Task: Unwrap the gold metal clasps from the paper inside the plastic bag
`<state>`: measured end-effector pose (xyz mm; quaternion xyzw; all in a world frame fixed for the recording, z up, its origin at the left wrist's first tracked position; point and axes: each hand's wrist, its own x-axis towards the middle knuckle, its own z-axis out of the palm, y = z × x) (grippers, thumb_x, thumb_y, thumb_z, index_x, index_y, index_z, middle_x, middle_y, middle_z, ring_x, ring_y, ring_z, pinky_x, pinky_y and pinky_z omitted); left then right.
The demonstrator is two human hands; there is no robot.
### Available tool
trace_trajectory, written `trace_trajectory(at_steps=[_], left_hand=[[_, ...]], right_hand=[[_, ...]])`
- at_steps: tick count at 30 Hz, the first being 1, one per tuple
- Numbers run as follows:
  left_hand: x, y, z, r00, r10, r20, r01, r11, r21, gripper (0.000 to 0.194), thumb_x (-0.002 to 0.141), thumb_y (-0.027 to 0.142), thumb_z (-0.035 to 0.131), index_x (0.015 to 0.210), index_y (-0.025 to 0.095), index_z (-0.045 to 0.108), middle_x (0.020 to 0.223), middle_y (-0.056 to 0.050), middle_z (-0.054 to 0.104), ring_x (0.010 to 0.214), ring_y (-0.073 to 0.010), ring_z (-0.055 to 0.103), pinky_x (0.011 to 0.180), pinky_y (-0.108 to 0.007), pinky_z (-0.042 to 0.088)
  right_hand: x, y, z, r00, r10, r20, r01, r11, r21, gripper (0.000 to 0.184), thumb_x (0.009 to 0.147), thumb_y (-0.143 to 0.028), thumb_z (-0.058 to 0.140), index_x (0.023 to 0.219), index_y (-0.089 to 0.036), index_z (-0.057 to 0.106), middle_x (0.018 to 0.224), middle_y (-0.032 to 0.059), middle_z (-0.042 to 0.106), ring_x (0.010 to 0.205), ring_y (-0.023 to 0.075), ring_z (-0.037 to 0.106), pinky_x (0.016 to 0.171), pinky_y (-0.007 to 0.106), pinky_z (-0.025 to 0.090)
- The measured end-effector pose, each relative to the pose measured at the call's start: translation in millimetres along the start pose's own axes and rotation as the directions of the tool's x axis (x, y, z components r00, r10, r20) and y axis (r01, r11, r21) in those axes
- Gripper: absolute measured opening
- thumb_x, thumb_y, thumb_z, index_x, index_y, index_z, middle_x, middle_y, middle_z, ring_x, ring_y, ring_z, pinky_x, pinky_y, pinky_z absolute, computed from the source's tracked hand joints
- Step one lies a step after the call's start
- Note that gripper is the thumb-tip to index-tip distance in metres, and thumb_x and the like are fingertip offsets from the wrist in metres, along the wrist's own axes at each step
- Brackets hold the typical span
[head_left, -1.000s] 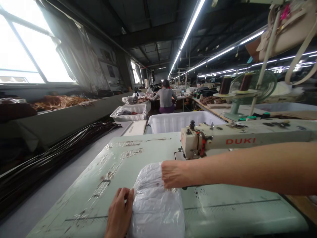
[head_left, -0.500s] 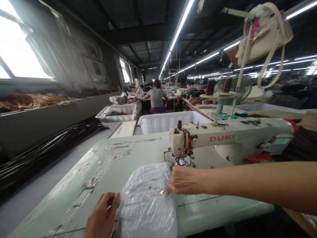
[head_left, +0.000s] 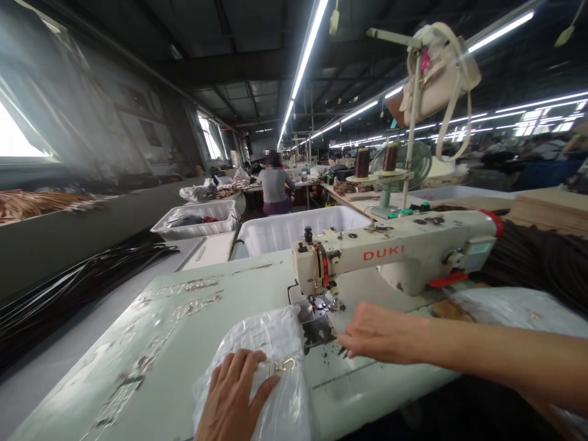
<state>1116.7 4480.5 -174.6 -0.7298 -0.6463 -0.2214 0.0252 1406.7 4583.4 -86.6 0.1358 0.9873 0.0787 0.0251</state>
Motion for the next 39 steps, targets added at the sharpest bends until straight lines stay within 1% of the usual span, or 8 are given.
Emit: trace_trajectory(at_steps=[4, 9, 16, 20, 25, 29, 33, 39], left_hand=[[8, 9, -9.7, 0.988, -0.082, 0.13, 0.094, 0.992, -0.089, 0.024, 0.091, 0.044, 0.044, 0.08, 0.024, 0.054, 0.088, -0.002, 0.058, 0.087, -0.0211, 0.056, 0.083, -0.041, 0.045], [5, 0, -15.5, 0.982, -0.155, 0.109, 0.178, 0.954, -0.24, 0.028, 0.093, 0.047, 0.034, 0.079, 0.025, 0.044, 0.095, -0.003, 0.052, 0.089, -0.0183, 0.055, 0.083, -0.035, 0.046], [3, -1, -14.0, 0.963, -0.098, 0.251, 0.148, 0.971, -0.189, 0.025, 0.087, 0.043, 0.049, 0.109, 0.029, 0.047, 0.124, -0.003, 0.047, 0.12, -0.0234, 0.045, 0.103, -0.043, 0.035], [16, 9, -17.4, 0.948, -0.099, 0.302, 0.141, 0.982, -0.122, 0.013, 0.084, 0.034, 0.051, 0.092, 0.023, 0.048, 0.1, -0.003, 0.049, 0.096, -0.0211, 0.054, 0.086, -0.039, 0.043], [34, 20, -35.8, 0.893, -0.122, 0.432, 0.148, 0.989, -0.027, 0.01, 0.082, 0.027, 0.051, 0.077, 0.021, 0.045, 0.089, -0.003, 0.048, 0.082, -0.0201, 0.055, 0.076, -0.038, 0.042], [31, 15, -36.0, 0.916, -0.018, 0.401, 0.055, 0.995, -0.079, 0.016, 0.087, 0.027, 0.043, 0.072, 0.022, 0.045, 0.088, -0.004, 0.051, 0.085, -0.0199, 0.056, 0.077, -0.035, 0.044], [20, 0, -23.3, 0.965, 0.05, 0.259, -0.014, 0.99, -0.138, 0.019, 0.091, 0.038, 0.041, 0.082, 0.024, 0.051, 0.102, -0.006, 0.056, 0.098, -0.0204, 0.057, 0.085, -0.034, 0.047], [31, 0, -15.2, 0.98, 0.001, 0.199, 0.014, 0.997, -0.075, 0.022, 0.091, 0.043, 0.041, 0.095, 0.025, 0.052, 0.1, -0.003, 0.055, 0.069, -0.0139, 0.062, 0.068, -0.03, 0.052]], right_hand=[[-30, -3, -26, 0.951, 0.297, -0.089, -0.296, 0.955, 0.024, 0.02, 0.094, -0.035, 0.049, 0.082, -0.02, 0.054, 0.065, -0.001, 0.063, 0.052, 0.015, 0.056, 0.049, 0.03, 0.019], [-31, -17, -26, 0.858, 0.509, -0.075, -0.478, 0.843, 0.246, 0.026, 0.091, -0.048, 0.051, 0.089, -0.023, 0.057, 0.073, 0.0005, 0.069, 0.064, 0.0197, 0.064, 0.052, 0.028, 0.026], [31, -50, 16, 0.893, 0.45, -0.016, -0.423, 0.851, 0.311, 0.04, 0.092, -0.054, 0.045, 0.089, -0.017, 0.06, 0.084, 0.0077, 0.07, 0.073, 0.0245, 0.066, 0.061, 0.03, 0.039], [58, -45, 37, 0.898, 0.44, -0.032, -0.411, 0.861, 0.299, 0.043, 0.094, -0.053, 0.039, 0.092, -0.017, 0.061, 0.085, 0.0093, 0.071, 0.076, 0.0256, 0.067, 0.065, 0.032, 0.041], [58, -37, 48, 0.875, 0.484, -0.02, -0.444, 0.817, 0.368, 0.046, 0.095, -0.054, 0.033, 0.09, -0.018, 0.061, 0.08, 0.0076, 0.071, 0.073, 0.0249, 0.067, 0.061, 0.03, 0.039], [50, -50, 55, 0.821, 0.569, -0.041, -0.496, 0.749, 0.439, 0.035, 0.097, -0.045, 0.035, 0.091, -0.019, 0.057, 0.077, 0.0041, 0.069, 0.071, 0.0227, 0.067, 0.058, 0.028, 0.037], [55, -75, 65, 0.764, 0.644, -0.041, -0.548, 0.68, 0.487, 0.025, 0.095, -0.039, 0.041, 0.096, -0.019, 0.056, 0.079, 0.0057, 0.069, 0.07, 0.0253, 0.067, 0.057, 0.03, 0.039], [72, -95, 74, 0.654, 0.757, -0.012, -0.636, 0.558, 0.534, 0.033, 0.097, -0.033, 0.035, 0.111, -0.012, 0.056, 0.083, 0.0108, 0.07, 0.074, 0.0275, 0.068, 0.061, 0.034, 0.046]])
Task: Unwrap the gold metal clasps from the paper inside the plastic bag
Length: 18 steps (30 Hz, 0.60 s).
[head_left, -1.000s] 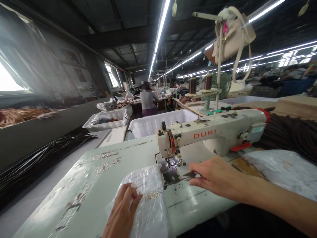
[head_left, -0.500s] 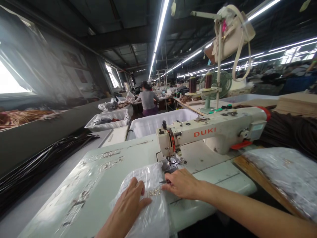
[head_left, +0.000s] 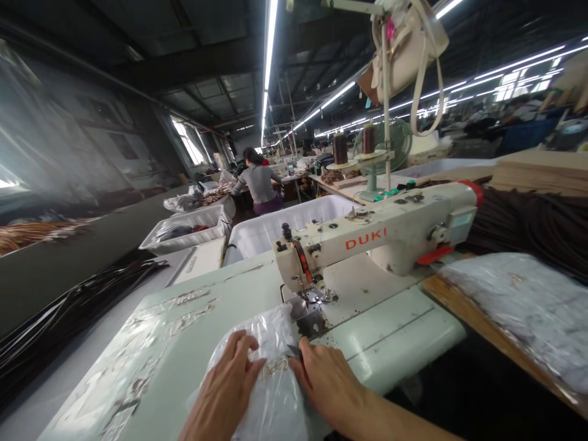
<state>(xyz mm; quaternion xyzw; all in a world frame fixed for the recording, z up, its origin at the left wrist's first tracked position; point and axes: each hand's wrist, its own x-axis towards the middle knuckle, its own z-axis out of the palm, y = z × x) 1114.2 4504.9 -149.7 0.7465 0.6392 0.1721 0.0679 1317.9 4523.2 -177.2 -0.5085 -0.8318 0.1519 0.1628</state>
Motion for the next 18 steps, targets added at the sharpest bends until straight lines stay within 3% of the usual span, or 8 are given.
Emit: trace_trajectory(at_steps=[3, 6, 10, 13, 18], left_hand=[[7, 4, -1.8, 0.999, 0.045, 0.018, -0.046, 0.994, 0.099, 0.027, 0.089, 0.04, 0.044, 0.11, 0.027, 0.054, 0.122, -0.007, 0.051, 0.065, -0.0124, 0.064, 0.07, -0.033, 0.054], [12, 6, -1.4, 0.991, 0.118, 0.069, -0.132, 0.962, 0.239, 0.026, 0.09, 0.032, 0.04, 0.11, 0.027, 0.057, 0.132, -0.008, 0.049, 0.074, -0.0155, 0.068, 0.069, -0.032, 0.055], [15, 6, 4.1, 0.962, 0.239, 0.135, -0.274, 0.865, 0.421, 0.029, 0.089, 0.017, 0.036, 0.102, 0.025, 0.06, 0.123, -0.008, 0.058, 0.083, -0.0186, 0.068, 0.064, -0.028, 0.053], [14, 5, 8.2, 0.927, 0.329, 0.182, -0.376, 0.804, 0.46, 0.03, 0.089, 0.014, 0.035, 0.095, 0.025, 0.062, 0.111, -0.006, 0.064, 0.089, -0.0201, 0.066, 0.065, -0.029, 0.053], [8, -2, 11.3, 0.909, 0.412, 0.064, -0.383, 0.766, 0.516, 0.028, 0.093, 0.017, 0.035, 0.096, 0.023, 0.062, 0.112, -0.007, 0.064, 0.087, -0.0184, 0.067, 0.062, -0.025, 0.054]], right_hand=[[-1, -2, -1, 1.0, 0.017, -0.019, -0.017, 1.0, -0.013, 0.033, 0.097, -0.031, 0.036, 0.113, -0.011, 0.056, 0.083, 0.0119, 0.07, 0.073, 0.0276, 0.067, 0.062, 0.035, 0.048], [-2, -5, -4, 1.0, -0.013, -0.001, 0.013, 1.0, -0.006, 0.029, 0.095, -0.032, 0.039, 0.106, -0.013, 0.059, 0.083, 0.0114, 0.069, 0.075, 0.0281, 0.067, 0.065, 0.036, 0.049], [0, -9, -6, 1.0, 0.024, 0.008, -0.023, 0.998, -0.058, 0.032, 0.095, -0.029, 0.04, 0.117, -0.011, 0.054, 0.088, 0.0137, 0.069, 0.077, 0.0292, 0.067, 0.066, 0.038, 0.05], [2, -13, -4, 0.998, 0.058, 0.0, -0.058, 0.994, -0.089, 0.034, 0.095, -0.028, 0.04, 0.122, -0.01, 0.05, 0.09, 0.0152, 0.069, 0.079, 0.0287, 0.067, 0.068, 0.038, 0.05], [-3, -20, -2, 1.0, 0.028, -0.006, -0.028, 0.999, -0.045, 0.029, 0.096, -0.03, 0.038, 0.113, -0.013, 0.054, 0.085, 0.0121, 0.069, 0.076, 0.0271, 0.068, 0.066, 0.035, 0.051]])
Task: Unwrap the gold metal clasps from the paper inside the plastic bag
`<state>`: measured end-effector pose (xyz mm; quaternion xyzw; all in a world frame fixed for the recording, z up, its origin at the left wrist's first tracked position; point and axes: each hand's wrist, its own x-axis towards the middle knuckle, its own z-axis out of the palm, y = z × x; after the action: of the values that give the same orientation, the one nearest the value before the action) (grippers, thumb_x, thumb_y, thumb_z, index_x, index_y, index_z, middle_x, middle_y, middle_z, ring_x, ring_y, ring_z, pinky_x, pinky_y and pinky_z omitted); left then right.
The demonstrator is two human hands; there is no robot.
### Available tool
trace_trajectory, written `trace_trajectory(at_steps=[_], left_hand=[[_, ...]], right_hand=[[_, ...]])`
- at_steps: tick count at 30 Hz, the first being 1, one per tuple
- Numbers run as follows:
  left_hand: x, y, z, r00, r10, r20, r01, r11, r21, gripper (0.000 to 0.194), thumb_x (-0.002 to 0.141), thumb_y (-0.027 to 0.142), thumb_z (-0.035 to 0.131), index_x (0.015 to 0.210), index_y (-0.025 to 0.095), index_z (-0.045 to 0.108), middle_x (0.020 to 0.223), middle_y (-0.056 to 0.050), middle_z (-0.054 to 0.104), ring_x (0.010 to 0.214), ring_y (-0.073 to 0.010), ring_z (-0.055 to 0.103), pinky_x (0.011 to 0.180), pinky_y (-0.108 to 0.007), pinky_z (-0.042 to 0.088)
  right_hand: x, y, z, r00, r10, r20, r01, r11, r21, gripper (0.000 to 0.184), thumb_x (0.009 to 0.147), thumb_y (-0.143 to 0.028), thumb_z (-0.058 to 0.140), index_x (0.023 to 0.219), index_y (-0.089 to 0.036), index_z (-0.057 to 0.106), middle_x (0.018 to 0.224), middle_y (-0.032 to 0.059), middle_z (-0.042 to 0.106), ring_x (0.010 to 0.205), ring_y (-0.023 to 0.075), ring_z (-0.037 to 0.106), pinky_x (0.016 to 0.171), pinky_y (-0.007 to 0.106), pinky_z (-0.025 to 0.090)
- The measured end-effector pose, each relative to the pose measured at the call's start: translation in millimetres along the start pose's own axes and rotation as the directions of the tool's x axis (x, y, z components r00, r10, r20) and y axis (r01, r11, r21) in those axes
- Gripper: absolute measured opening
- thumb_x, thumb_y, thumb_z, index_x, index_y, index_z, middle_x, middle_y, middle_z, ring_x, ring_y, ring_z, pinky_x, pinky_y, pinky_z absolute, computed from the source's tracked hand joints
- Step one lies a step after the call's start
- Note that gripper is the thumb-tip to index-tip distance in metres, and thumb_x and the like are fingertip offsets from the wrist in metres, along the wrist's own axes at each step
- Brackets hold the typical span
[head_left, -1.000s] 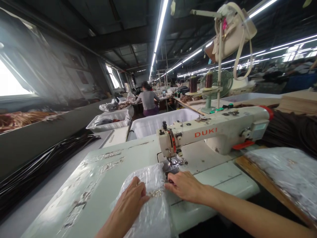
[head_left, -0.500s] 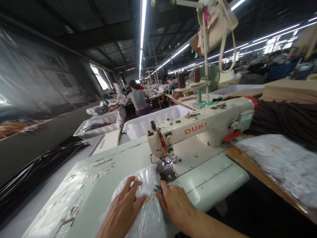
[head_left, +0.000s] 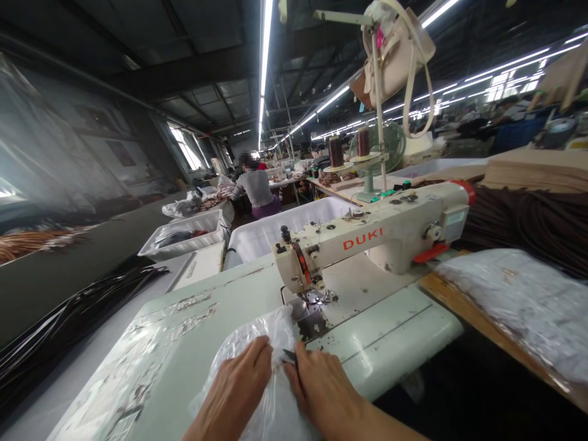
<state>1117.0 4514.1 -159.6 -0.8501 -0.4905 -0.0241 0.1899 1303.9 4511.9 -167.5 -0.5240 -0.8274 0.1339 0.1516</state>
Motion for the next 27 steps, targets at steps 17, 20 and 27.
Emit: trace_trajectory(at_steps=[17, 20, 27], left_hand=[[-23, -26, -30.1, 0.91, -0.378, 0.169, 0.409, 0.752, -0.518, 0.019, 0.086, 0.042, 0.052, 0.092, 0.025, 0.057, 0.119, -0.005, 0.052, 0.075, -0.0138, 0.065, 0.072, -0.029, 0.054], [-33, -16, -17.1, 0.879, -0.416, 0.234, 0.476, 0.722, -0.503, 0.02, 0.08, 0.041, 0.061, 0.09, 0.024, 0.057, 0.128, -0.008, 0.046, 0.089, -0.0198, 0.066, 0.082, -0.036, 0.053], [-37, -6, -6.4, 0.899, -0.401, 0.179, 0.425, 0.696, -0.579, 0.02, 0.086, 0.04, 0.054, 0.101, 0.027, 0.054, 0.119, -0.006, 0.049, 0.108, -0.021, 0.057, 0.095, -0.039, 0.046]], right_hand=[[44, -1, -40, 0.79, -0.607, 0.081, 0.604, 0.749, -0.272, 0.006, 0.087, -0.012, 0.05, 0.088, -0.014, 0.056, 0.075, 0.0067, 0.068, 0.062, 0.0208, 0.064, 0.05, 0.029, 0.039], [66, -12, -53, 0.64, -0.701, 0.313, 0.767, 0.558, -0.318, 0.013, 0.088, -0.01, 0.048, 0.084, -0.013, 0.06, 0.072, 0.0063, 0.068, 0.063, 0.0193, 0.063, 0.048, 0.03, 0.036], [96, -50, -74, 0.392, -0.738, 0.549, 0.919, 0.278, -0.281, 0.017, 0.087, -0.015, 0.056, 0.074, -0.017, 0.066, 0.074, 0.003, 0.069, 0.067, 0.0155, 0.06, 0.051, 0.029, 0.035]])
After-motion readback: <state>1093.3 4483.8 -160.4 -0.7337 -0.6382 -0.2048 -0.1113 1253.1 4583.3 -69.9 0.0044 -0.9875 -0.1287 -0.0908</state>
